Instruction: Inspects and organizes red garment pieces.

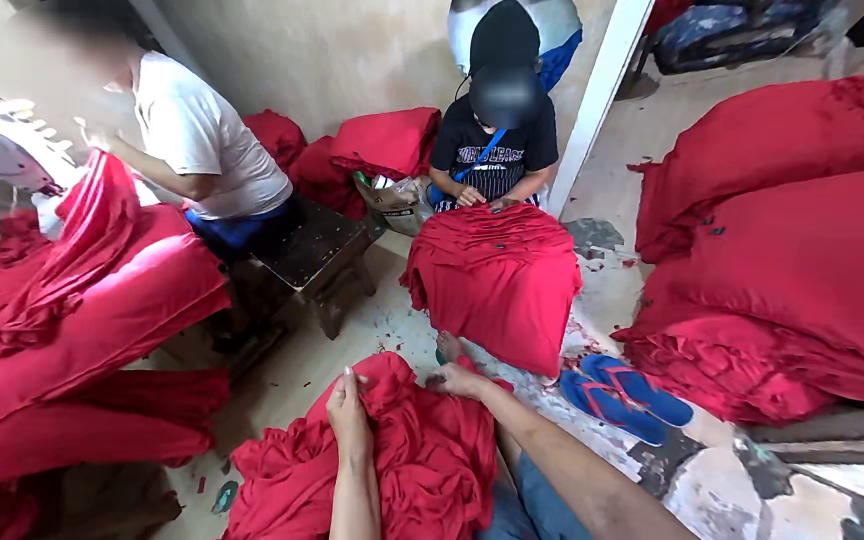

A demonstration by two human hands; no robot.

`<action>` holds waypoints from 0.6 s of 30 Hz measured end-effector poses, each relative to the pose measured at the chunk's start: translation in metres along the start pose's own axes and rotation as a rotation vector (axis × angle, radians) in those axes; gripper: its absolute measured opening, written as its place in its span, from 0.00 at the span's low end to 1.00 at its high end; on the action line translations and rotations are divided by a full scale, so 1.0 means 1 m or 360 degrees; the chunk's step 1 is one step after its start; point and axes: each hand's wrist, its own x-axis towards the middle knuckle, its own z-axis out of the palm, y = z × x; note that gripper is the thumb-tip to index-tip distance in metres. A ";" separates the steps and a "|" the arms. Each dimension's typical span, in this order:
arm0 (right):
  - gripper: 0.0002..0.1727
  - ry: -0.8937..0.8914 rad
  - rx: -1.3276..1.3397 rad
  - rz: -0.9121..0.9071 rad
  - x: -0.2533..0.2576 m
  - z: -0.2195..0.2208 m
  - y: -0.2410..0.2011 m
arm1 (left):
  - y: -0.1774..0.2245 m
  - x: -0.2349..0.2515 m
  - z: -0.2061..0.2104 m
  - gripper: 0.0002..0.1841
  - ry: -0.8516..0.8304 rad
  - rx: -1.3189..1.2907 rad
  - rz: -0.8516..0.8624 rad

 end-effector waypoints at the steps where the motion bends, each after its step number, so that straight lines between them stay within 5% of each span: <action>1: 0.20 0.0034 0.0005 0.0046 0.002 0.002 0.004 | 0.000 0.000 0.000 0.22 -0.0001 -0.0006 0.0009; 5: 0.17 0.0453 0.0666 0.0406 -0.017 -0.007 0.008 | -0.003 -0.001 0.000 0.22 -0.0017 -0.0042 0.0031; 12: 0.10 0.0747 0.0792 0.0491 -0.061 -0.057 0.060 | -0.002 0.000 0.001 0.22 -0.0043 -0.0068 0.0029; 15: 0.12 0.0815 0.0409 0.0642 -0.086 -0.073 0.079 | -0.002 0.000 0.001 0.22 -0.0037 -0.0074 0.0030; 18: 0.26 0.0768 -0.0378 0.1036 -0.112 -0.082 0.088 | -0.003 0.001 0.001 0.22 -0.0043 -0.0101 0.0038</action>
